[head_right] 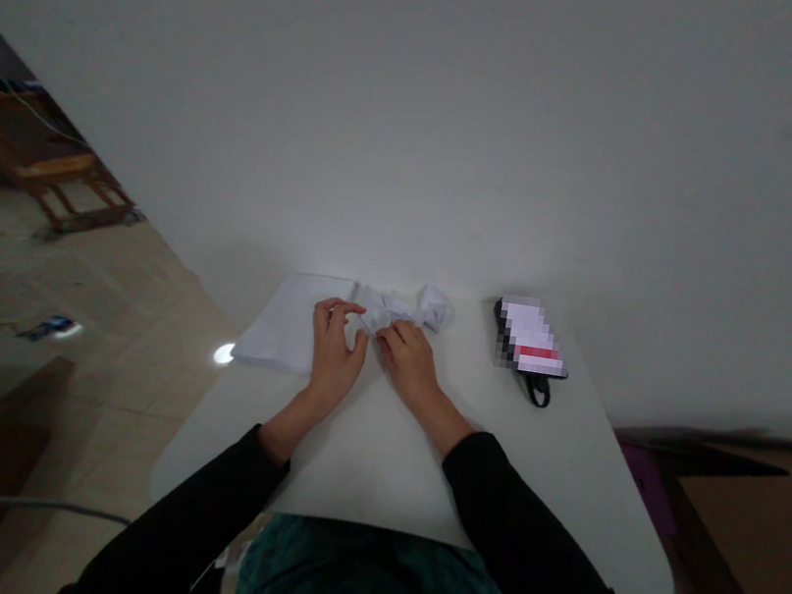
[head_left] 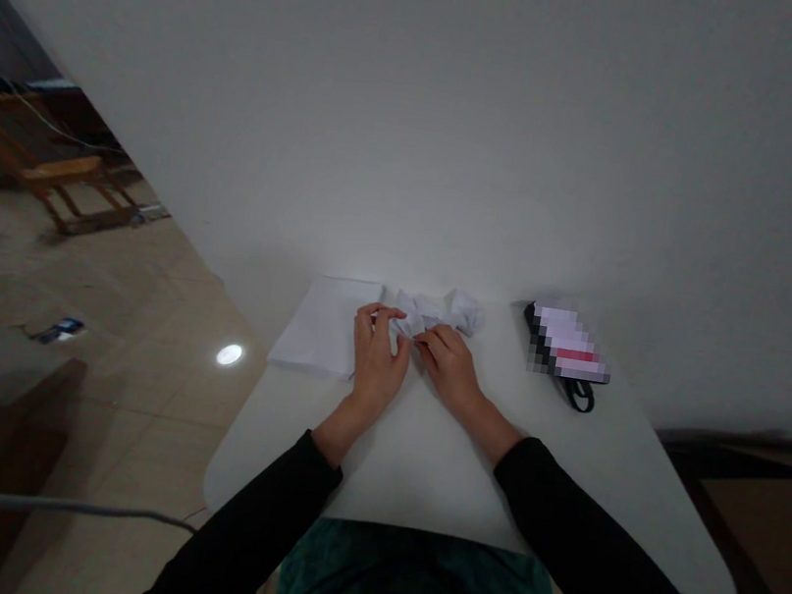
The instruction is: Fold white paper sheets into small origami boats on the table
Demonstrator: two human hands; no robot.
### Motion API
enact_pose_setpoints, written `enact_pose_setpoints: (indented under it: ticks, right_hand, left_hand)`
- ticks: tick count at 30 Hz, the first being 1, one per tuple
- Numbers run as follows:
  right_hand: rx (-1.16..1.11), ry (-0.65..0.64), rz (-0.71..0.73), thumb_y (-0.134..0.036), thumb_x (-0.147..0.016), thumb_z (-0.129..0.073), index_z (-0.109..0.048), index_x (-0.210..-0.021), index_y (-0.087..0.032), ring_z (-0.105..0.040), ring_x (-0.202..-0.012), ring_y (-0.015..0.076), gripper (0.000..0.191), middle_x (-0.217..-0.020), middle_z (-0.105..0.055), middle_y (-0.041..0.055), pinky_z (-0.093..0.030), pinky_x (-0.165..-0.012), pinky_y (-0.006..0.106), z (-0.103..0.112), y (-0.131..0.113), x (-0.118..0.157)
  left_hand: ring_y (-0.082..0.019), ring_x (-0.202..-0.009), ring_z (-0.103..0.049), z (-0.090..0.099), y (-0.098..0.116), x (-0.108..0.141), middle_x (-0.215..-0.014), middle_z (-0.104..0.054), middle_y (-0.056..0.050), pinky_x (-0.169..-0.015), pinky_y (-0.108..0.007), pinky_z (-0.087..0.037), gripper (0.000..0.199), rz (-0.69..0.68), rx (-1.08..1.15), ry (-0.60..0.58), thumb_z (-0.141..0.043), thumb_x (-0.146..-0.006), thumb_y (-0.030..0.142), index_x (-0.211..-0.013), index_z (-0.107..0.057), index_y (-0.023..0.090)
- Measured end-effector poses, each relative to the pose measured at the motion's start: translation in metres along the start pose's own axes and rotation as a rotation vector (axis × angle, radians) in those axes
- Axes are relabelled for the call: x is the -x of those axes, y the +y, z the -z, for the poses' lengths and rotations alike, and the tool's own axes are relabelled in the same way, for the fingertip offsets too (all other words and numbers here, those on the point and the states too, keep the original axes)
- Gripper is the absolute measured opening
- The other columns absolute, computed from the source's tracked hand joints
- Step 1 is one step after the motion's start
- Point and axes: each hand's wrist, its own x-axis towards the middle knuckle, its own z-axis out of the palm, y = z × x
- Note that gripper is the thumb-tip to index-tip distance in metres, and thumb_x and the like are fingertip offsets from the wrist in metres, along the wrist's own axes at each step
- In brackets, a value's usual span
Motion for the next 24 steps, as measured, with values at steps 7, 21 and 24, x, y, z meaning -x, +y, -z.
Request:
enact_pose_setpoints:
  ticks: [7, 21, 24]
  right_hand:
    - [-0.029, -0.009, 0.001, -0.024, -0.094, -0.051, -0.069, -0.093, -0.023, -0.058, -0.088, 0.0236, 0.019, -0.088, -0.063, 0.0082, -0.047, -0.082, 0.037, -0.006, 0.0, -0.004]
    - [-0.485, 0.183, -0.079, -0.033, -0.091, -0.058, -0.07, -0.092, -0.024, -0.065, -0.085, 0.0183, 0.016, -0.09, -0.069, 0.0047, -0.053, -0.081, 0.035, -0.004, -0.017, 0.003]
    - [-0.483, 0.119, -0.057, -0.033, -0.089, -0.06, -0.071, -0.093, -0.024, -0.064, -0.087, 0.0184, 0.015, -0.091, -0.067, 0.0051, -0.053, -0.08, 0.036, -0.003, -0.026, 0.003]
  left_hand:
    - [-0.031, -0.101, -0.053, -0.001, -0.015, 0.002, -0.105, -0.063, -0.012, -0.092, -0.048, -0.036, 0.026, 0.038, -0.204, -0.104, -0.056, -0.085, 0.024, -0.11, -0.054, 0.019]
    - [-0.022, -0.099, -0.066, -0.015, -0.006, -0.016, -0.127, -0.056, -0.013, -0.079, -0.038, -0.054, 0.054, 0.666, 1.181, -0.113, -0.049, -0.085, 0.065, -0.121, -0.043, 0.025]
    - [-0.022, -0.091, -0.067, -0.015, -0.001, -0.016, -0.122, -0.061, -0.013, -0.073, -0.036, -0.055, 0.057, 0.646, 1.192, -0.083, -0.055, -0.083, 0.064, -0.122, -0.045, 0.024]
